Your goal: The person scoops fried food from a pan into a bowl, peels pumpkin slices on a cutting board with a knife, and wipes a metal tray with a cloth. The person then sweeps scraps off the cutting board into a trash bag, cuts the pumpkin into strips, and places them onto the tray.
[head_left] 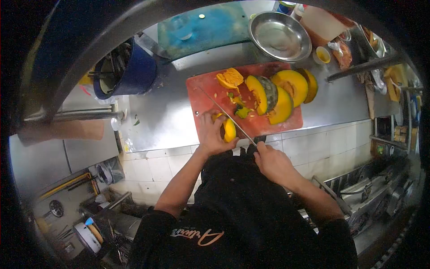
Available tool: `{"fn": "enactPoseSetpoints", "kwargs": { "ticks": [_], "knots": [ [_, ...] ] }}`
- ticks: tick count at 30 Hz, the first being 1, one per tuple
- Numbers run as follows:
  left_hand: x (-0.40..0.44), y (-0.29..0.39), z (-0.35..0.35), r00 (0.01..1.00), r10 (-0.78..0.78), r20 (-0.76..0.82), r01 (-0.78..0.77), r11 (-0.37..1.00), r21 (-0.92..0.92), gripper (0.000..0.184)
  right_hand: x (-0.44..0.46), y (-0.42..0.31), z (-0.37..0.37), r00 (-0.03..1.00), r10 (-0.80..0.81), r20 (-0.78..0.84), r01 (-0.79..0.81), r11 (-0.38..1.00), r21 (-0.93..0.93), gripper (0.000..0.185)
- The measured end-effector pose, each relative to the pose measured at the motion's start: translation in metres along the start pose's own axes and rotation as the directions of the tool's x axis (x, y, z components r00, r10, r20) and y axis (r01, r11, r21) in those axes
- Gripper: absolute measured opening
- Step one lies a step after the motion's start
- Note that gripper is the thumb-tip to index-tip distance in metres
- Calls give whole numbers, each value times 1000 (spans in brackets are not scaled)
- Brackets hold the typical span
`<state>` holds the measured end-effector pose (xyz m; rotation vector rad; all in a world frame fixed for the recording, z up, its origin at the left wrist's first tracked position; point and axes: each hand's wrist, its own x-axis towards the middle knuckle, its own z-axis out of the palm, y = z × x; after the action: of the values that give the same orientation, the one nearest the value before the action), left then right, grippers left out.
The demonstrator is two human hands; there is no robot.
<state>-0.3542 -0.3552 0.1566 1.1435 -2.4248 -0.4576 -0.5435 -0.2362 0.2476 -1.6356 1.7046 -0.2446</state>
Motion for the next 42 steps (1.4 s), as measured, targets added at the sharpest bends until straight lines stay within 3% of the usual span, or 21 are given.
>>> {"fn": "enactPoseSetpoints", "kwargs": {
  "ticks": [5,8,15,17,20,26,35,42],
  "knots": [
    [0,0,-1,998,-37,51,37,999,-1,69,6,2,4,1000,22,19,-21,999,-34,18],
    [-1,-1,1,999,-29,28,31,998,-50,68,18,11,13,991,101,89,-104,994,36,25],
    [-2,0,-1,988,-117,102,130,983,-128,66,37,51,36,1000,13,5,-13,988,154,27],
    [-1,1,-3,994,-74,80,82,991,-104,65,40,59,37,992,-88,-87,98,987,124,26],
    [2,4,-6,995,-38,95,43,997,-57,65,33,56,24,997,19,-80,-9,992,122,28],
    [4,-1,-2,994,31,102,-20,994,-105,69,18,47,11,989,-118,-88,124,990,62,22],
    [1,-8,10,997,62,56,-59,997,-38,75,18,37,6,998,-9,61,8,1000,22,23],
    [0,-12,9,996,44,79,-37,995,-93,72,44,36,26,1000,-20,20,19,999,51,21]
  ]
}}
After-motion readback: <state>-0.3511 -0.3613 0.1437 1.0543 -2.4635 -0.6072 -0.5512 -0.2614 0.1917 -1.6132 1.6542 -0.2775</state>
